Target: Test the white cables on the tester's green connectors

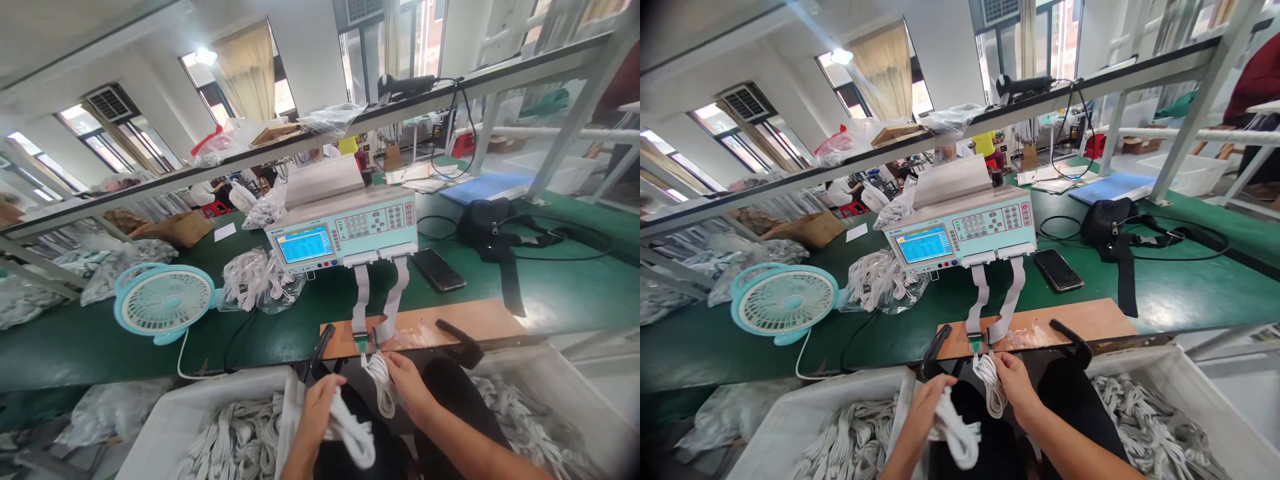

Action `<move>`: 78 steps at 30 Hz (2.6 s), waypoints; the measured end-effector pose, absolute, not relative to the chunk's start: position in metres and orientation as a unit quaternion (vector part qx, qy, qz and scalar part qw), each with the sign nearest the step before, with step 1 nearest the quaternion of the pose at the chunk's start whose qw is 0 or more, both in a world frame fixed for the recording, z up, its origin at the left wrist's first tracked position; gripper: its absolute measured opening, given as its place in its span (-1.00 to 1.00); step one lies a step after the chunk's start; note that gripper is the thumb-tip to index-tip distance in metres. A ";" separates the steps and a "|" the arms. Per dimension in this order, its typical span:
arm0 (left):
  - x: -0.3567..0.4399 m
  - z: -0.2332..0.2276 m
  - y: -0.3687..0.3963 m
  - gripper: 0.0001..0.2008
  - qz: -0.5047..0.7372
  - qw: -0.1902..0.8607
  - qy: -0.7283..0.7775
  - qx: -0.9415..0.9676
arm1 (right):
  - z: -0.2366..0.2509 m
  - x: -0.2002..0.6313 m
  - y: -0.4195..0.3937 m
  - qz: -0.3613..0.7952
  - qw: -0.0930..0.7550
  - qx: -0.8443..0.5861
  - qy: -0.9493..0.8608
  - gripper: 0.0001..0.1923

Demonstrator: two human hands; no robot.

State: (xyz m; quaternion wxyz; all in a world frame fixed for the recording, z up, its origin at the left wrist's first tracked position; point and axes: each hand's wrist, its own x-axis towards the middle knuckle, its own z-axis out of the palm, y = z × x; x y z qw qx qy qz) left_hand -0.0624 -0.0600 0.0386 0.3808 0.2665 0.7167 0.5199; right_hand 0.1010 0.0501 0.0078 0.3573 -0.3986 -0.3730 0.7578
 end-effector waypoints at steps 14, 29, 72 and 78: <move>-0.007 0.008 -0.013 -0.60 0.516 0.478 0.641 0.307 | 0.010 0.129 0.040 0.713 0.329 -0.403 -0.470 -0.63; 0.044 0.022 -0.035 -0.79 0.503 0.386 0.614 0.471 | 0.039 0.202 0.028 0.553 0.202 -0.336 -0.735 -0.90; 0.038 0.004 -0.073 -0.71 0.431 0.571 0.578 0.391 | 0.023 0.202 0.006 0.302 0.106 -0.057 -0.946 -0.81; 0.045 -0.018 -0.075 -0.69 0.407 0.657 0.569 0.282 | 0.028 0.206 0.008 0.162 0.076 0.039 -0.983 -0.80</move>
